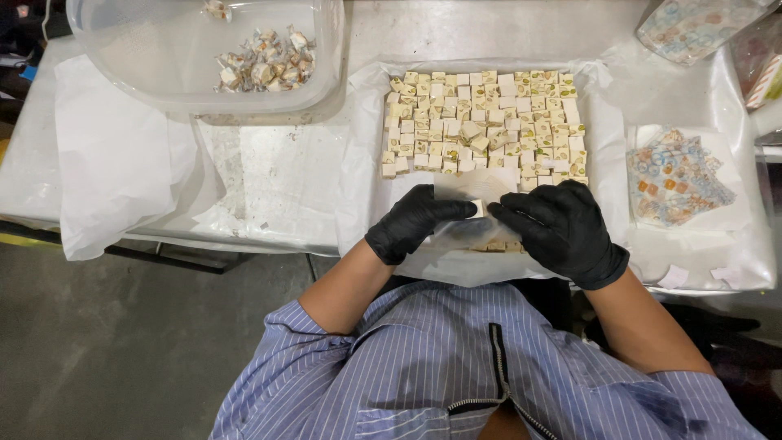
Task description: The person, wearing black gloves, picks up individual pieces of nougat from a tray and wraps them in small clear plastic wrappers. The person also rolls some pieces in a tray of white powder before wrapping them.
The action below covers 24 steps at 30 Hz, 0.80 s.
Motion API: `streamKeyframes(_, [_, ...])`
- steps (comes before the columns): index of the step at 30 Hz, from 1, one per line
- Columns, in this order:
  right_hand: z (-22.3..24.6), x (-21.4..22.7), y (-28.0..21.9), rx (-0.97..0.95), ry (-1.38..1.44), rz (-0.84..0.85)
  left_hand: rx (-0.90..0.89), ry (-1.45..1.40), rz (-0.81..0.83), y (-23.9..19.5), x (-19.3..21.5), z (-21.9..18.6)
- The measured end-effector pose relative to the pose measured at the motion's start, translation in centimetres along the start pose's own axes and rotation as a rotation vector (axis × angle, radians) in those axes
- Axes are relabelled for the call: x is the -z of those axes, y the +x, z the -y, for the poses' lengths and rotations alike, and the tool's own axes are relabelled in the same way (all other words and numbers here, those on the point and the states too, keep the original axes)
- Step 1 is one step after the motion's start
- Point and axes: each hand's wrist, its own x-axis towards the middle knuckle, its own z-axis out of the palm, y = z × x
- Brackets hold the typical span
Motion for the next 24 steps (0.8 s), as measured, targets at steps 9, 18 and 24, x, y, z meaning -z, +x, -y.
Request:
streamKeyframes(9, [1.1,0.0,1.5,-0.035,-0.12,0.067,-0.028,0.045,0.01,-0.5,-0.7,-0.6])
streamKeyframes(18, [2.0,-0.4,2.2,-0.314,0.351,-0.109,-0.057,-0.021,0.086,-0.9,-0.9,-1.2])
streamKeyframes(24, [2.4,-0.6,2.1,-0.615,0.559,-0.158,-0.124,-0.057,0.193,0.0,0.7,0.0])
